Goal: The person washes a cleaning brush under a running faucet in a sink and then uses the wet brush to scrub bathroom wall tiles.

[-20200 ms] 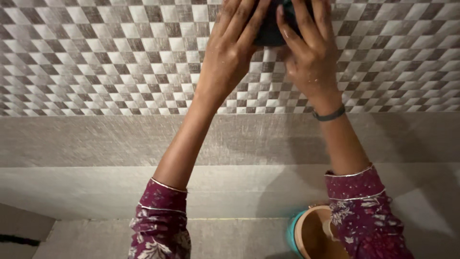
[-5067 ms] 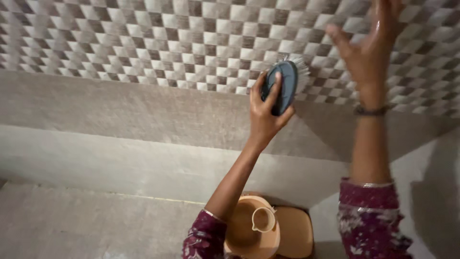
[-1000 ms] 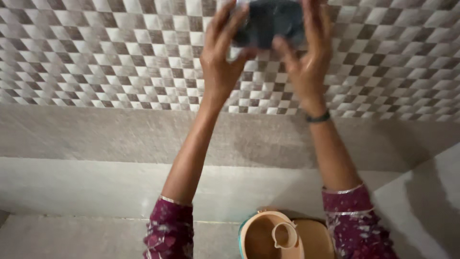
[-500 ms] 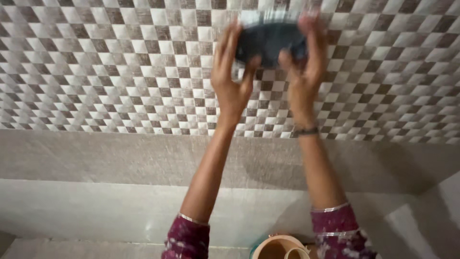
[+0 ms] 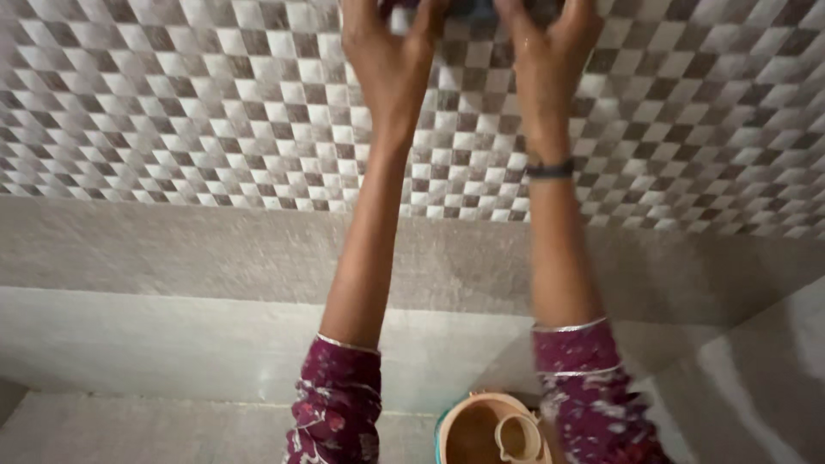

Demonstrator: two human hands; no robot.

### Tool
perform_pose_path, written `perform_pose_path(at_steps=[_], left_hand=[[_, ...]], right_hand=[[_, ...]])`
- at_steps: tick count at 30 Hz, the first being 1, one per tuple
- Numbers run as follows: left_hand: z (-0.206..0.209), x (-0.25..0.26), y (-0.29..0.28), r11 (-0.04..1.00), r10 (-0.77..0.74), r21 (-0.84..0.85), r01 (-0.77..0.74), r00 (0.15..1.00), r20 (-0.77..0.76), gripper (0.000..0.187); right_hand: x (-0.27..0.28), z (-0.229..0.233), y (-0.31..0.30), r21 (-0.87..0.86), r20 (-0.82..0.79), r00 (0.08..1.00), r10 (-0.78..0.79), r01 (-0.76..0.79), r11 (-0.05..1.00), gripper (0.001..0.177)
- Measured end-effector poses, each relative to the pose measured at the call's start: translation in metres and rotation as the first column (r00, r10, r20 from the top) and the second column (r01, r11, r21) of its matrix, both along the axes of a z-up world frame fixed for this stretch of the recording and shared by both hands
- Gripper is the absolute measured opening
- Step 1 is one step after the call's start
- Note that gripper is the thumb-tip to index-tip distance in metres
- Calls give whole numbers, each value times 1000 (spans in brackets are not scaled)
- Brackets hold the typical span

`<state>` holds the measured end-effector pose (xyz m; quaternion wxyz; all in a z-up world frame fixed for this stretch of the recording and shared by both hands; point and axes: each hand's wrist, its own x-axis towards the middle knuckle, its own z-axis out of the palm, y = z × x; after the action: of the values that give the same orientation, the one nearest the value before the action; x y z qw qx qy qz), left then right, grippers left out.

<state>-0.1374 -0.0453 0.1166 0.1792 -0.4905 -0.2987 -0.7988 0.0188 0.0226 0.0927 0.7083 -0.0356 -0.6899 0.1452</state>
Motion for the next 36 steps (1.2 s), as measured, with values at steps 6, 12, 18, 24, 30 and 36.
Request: perform_pose_path(at_steps=[6, 12, 18, 24, 30, 36], left_hand=[[-172, 60, -56, 947, 21, -316, 56, 972, 236, 56], [-242, 85, -73, 913, 185, -404, -55, 939, 290, 60], [-121, 44, -41, 959, 141, -267, -92, 976, 168, 66], [-134, 35, -52, 975, 156, -179, -128, 976, 154, 58], [-285, 36, -102, 892, 60, -447, 61, 966, 252, 48], [-275, 16, -93, 901, 101, -433, -12, 978, 183, 56]], right_hand=[[2, -154, -74, -401, -146, 988, 55, -110, 910, 59], [10, -226, -91, -514, -144, 987, 76, -140, 846, 54], [-4, -98, -38, -166, -99, 995, -22, 6, 986, 54], [-9, -112, -49, -115, -8, 996, -86, 85, 990, 50], [-4, -261, -110, -535, 174, 981, -83, 165, 828, 53], [-20, -256, -99, -364, 133, 966, -223, 257, 895, 49]])
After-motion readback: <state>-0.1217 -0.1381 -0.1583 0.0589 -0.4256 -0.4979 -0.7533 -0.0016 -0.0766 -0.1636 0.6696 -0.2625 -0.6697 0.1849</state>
